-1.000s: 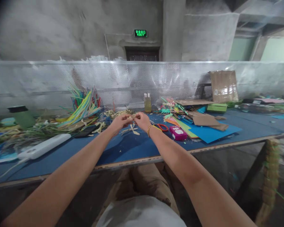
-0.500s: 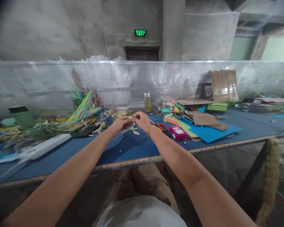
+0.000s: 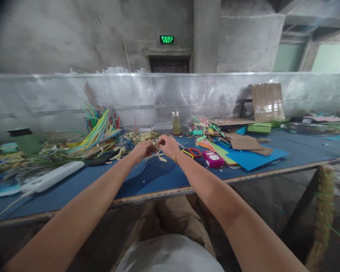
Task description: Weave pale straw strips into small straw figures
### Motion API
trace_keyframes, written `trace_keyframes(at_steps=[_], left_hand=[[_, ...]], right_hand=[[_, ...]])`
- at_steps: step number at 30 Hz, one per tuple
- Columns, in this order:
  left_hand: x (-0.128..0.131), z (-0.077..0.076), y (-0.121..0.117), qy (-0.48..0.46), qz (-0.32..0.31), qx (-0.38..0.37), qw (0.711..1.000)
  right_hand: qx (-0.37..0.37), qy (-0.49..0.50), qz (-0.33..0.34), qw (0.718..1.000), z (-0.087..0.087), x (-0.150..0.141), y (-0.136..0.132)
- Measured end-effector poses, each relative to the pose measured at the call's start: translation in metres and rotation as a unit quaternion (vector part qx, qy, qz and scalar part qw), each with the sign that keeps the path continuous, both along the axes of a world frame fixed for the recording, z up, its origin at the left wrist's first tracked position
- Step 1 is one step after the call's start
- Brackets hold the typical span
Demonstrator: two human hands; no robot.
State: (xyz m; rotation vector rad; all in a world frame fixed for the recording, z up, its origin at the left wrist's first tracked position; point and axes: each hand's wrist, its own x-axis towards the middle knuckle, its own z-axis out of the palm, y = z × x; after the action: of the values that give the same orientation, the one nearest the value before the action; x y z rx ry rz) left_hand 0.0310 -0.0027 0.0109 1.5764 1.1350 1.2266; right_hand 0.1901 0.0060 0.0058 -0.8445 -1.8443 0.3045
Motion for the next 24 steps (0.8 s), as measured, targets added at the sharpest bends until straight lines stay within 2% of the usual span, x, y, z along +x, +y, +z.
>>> trace_keyframes(at_steps=[3, 9, 18, 21, 24], left_hand=[[0.000, 0.001, -0.003, -0.009, -0.008, -0.015, 1.000], [-0.001, 0.001, -0.005, 0.049, -0.022, 0.018, 0.998], [0.002, 0.004, -0.007, 0.043, -0.022, 0.012, 0.999], [0.002, 0.004, -0.007, 0.047, -0.018, 0.024, 0.998], [0.000, 0.001, -0.002, 0.052, -0.002, 0.041, 0.998]], right_hand=[[-0.028, 0.044, -0.014, 0.999, -0.003, 0.000, 0.006], [-0.105, 0.107, -0.034, 0.988, -0.008, -0.003, 0.016], [-0.070, 0.085, -0.037, 0.993, -0.004, 0.001, 0.010], [-0.090, 0.095, -0.016, 0.991, -0.005, -0.001, 0.009], [-0.139, 0.122, 0.036, 0.982, -0.006, -0.004, 0.009]])
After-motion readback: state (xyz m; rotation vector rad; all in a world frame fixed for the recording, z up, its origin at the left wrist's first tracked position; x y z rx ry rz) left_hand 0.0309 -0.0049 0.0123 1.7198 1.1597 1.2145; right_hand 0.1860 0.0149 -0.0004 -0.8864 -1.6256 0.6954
